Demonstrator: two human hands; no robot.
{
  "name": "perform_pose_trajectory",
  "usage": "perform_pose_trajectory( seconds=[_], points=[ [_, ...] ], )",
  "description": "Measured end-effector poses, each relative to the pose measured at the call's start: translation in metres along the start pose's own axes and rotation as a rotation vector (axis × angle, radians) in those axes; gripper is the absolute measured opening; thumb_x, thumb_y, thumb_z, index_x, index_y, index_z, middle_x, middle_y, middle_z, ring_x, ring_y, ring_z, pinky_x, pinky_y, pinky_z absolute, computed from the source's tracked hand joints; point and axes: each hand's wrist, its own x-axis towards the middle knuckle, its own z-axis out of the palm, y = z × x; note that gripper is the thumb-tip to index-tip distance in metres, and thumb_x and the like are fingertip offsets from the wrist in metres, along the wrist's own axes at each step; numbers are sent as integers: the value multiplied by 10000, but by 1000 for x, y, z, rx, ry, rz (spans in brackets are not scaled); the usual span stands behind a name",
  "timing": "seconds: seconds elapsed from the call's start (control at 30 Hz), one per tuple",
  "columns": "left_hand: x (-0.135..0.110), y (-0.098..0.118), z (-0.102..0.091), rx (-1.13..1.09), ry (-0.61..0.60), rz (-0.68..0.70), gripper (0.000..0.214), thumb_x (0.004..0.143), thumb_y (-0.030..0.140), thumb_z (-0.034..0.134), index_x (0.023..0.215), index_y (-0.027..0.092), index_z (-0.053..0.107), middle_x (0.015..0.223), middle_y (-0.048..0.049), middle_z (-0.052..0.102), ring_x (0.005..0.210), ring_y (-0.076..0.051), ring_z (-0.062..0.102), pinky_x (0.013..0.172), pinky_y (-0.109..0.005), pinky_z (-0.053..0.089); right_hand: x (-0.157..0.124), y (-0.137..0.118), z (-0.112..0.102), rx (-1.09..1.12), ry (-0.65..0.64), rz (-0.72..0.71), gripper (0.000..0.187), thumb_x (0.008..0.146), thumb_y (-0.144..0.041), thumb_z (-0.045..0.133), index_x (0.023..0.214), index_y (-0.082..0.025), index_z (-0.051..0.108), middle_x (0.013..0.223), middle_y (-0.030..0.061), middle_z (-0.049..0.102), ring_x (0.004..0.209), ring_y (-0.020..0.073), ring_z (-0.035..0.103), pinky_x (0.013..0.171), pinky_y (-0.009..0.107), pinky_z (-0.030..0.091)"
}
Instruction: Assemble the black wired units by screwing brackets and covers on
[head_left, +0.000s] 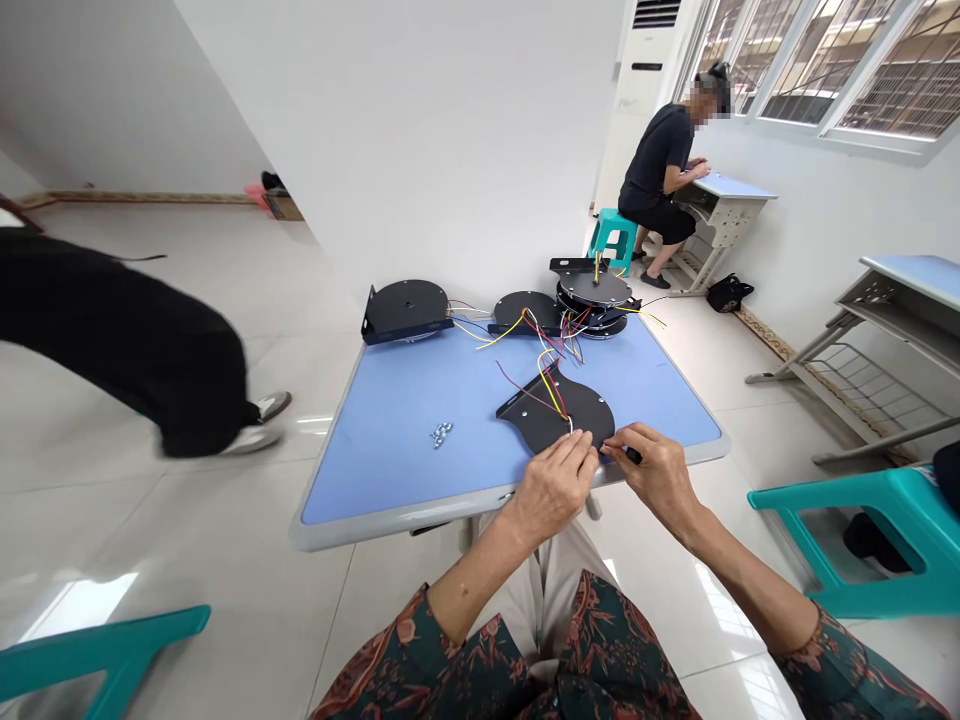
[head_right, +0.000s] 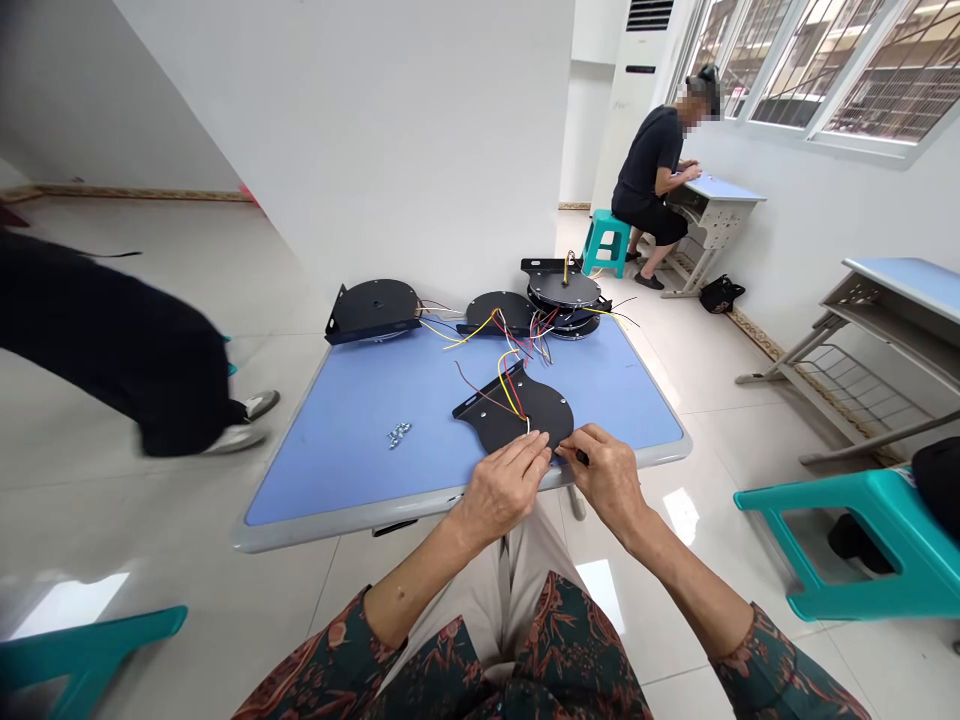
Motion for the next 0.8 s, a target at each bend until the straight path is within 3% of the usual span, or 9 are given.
perform_pose_trajectory(
  seconds=[0.17,0.27,0.37,0.47,0.6,0.8],
  points=[
    [-1,0,1,-7,-16,-6,218,949,98,520,1099,76,676,1194,-168,734,1147,-247,690,1010,-360,571,3,-4,-7,64,11,63,214,914,-408,626,908,-236,753,840,56,729,691,183,641,676,305,494],
    [-1,0,1,-12,-9,-5,217,943,89,518,1087,74,680,1187,-171,737,1138,-248,694,1006,-362,574,11,-8,-23,201,47,199,285,866,-496,671,919,-225,744,811,42,711,643,159,591,638,295,483],
    [0,0,1,-19,8,0,219,936,80,513,1073,72,684,1170,-168,742,1118,-248,701,995,-361,581,25,-14,-40,552,165,351,363,882,-563,628,818,-208,670,735,14,614,478,88,395,445,251,341],
    [-1,0,1,-36,-4,-8,251,926,73,502,1104,71,679,1188,-176,735,1134,-252,694,998,-369,580,42,-22,-48,970,297,374,396,881,-586,616,734,-222,564,586,-56,397,405,62,214,370,235,172],
    [-4,0,2,-53,-51,-20,383,923,79,472,1279,56,611,1243,-189,710,1178,-259,674,1014,-395,569,60,-35,-41,1207,308,393,481,890,-647,555,652,-236,480,491,-98,177,390,75,123,361,227,118],
    [-4,0,2,-44,-51,-15,405,912,72,488,1297,56,612,1250,-176,710,1165,-261,678,1004,-389,573,69,-43,-25,1255,287,411,527,854,-697,565,621,-233,473,472,-97,193,392,73,119,370,224,102]
  ],
)
